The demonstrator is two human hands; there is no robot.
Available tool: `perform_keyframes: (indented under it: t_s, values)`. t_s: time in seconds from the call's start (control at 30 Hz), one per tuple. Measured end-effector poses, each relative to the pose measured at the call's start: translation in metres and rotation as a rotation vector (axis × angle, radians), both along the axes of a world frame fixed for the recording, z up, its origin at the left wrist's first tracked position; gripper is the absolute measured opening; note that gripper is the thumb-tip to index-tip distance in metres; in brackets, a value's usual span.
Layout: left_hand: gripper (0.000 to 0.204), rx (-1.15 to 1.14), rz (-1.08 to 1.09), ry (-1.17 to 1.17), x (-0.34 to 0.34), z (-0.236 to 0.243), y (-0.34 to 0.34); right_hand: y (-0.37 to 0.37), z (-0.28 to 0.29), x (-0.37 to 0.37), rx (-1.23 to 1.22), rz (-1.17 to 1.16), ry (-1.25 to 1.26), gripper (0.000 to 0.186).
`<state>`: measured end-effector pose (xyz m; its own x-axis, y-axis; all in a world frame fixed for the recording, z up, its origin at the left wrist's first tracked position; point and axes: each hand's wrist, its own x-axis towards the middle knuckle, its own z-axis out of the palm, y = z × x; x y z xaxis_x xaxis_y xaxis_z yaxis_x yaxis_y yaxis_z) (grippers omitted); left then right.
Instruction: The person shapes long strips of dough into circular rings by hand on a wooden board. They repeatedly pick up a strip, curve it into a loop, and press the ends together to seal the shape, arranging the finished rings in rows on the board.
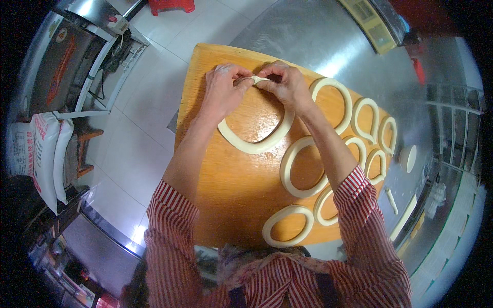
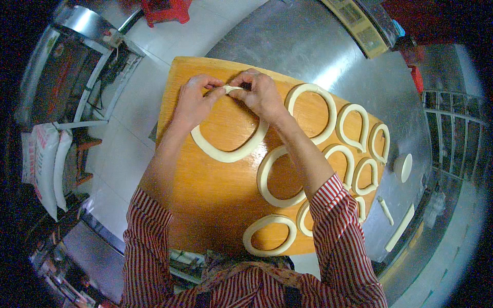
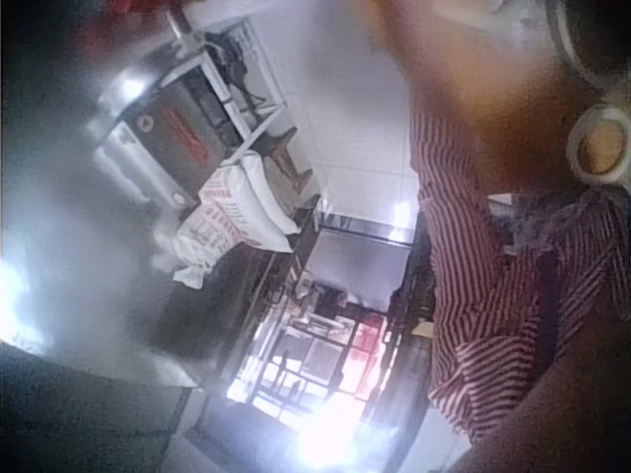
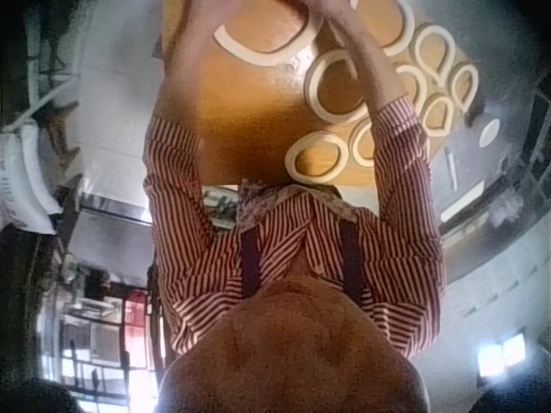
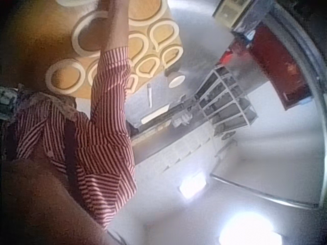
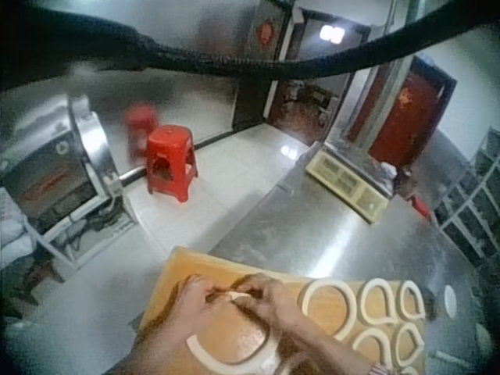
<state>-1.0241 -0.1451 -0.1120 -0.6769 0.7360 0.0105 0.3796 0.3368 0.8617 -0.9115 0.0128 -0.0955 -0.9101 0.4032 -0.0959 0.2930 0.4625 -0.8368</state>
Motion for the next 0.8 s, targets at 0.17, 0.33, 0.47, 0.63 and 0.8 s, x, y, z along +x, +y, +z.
perform_keyframes:
  t_s: [0.17,0.33,0.47,0.63,0.8]
  values:
    - [0.022,0.012,0.002,-0.023,0.001,-0.003,0.003,-0.006,0.004,-0.001,0.107,-0.001,0.005,0.018]
    - [0.018,0.005,0.0,0.081,0.001,-0.009,0.004,-0.004,-0.001,-0.004,0.155,0.063,0.05,0.02]
    - [0.018,0.048,-0.038,0.07,-0.006,-0.013,-0.003,0.002,-0.007,-0.007,-0.091,0.045,0.037,0.026]
    - [0.025,0.123,-0.085,-0.009,-0.003,-0.006,-0.006,0.0,0.005,-0.01,0.001,0.005,-0.065,0.028]
    - [0.04,-0.004,-0.14,0.206,-0.002,-0.006,-0.006,0.001,0.003,-0.004,0.029,0.039,0.033,0.03]
